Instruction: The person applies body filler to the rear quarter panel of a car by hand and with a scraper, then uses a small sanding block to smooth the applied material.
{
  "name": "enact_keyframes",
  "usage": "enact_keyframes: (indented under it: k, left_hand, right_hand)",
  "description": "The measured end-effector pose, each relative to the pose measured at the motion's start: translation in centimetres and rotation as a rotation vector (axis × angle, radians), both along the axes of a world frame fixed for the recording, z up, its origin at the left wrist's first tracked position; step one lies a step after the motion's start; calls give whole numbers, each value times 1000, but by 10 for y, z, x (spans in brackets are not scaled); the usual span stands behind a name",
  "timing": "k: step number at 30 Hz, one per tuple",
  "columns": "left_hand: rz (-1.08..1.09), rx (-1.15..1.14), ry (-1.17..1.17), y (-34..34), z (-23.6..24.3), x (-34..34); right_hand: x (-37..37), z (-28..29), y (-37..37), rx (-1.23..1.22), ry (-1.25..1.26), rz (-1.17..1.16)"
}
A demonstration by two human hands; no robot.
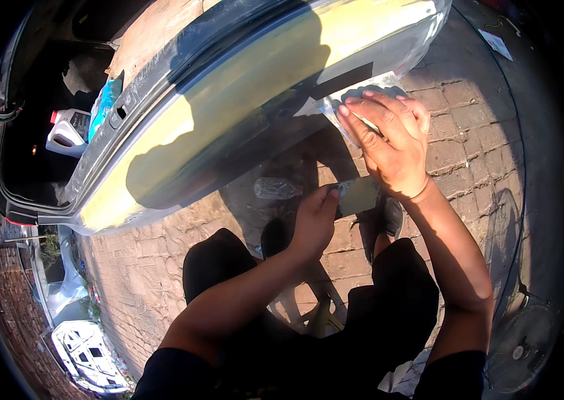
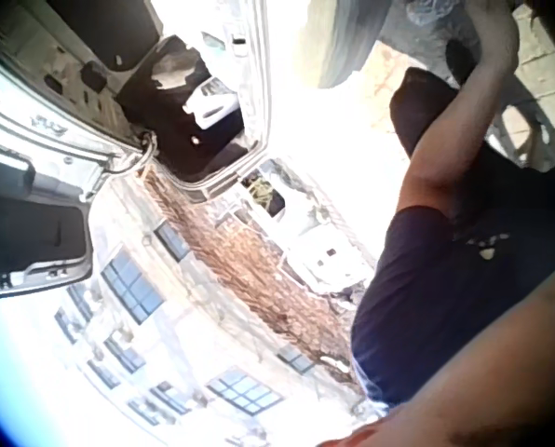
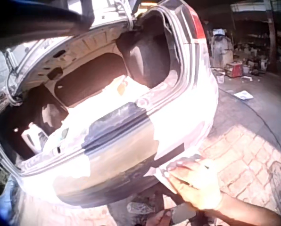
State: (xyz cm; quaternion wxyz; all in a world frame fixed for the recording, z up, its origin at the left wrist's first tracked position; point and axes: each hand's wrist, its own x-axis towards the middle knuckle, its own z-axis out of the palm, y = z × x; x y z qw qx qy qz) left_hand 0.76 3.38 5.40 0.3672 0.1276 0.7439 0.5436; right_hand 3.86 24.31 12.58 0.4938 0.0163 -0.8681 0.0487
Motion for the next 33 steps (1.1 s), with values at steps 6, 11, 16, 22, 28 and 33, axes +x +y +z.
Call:
enact_keyframes:
  k: [6,11,16,22,28,33]
  left_hand:
    - [17,-111,110,-7,-13,-6]
    - [81,-63,130,-10,-24,-2]
    - [93,10,28,-12,-26,0]
    - [80,-3,-56,-14,-26,-1]
    - [114,6,-11,-11,-28,1]
    - [60,-32,81,-8,-26,-3]
  right_hand:
    - [-41,-23,-4,41,110,-42]
    - [-56,-42,2,55,131,-51]
    - [-52,-44,-2,48,118,-22]
    - [-50,-39,4,55,108,-34]
    - [-55,-44,2,74,162,3]
    - [-47,-39,24,51,171,-43]
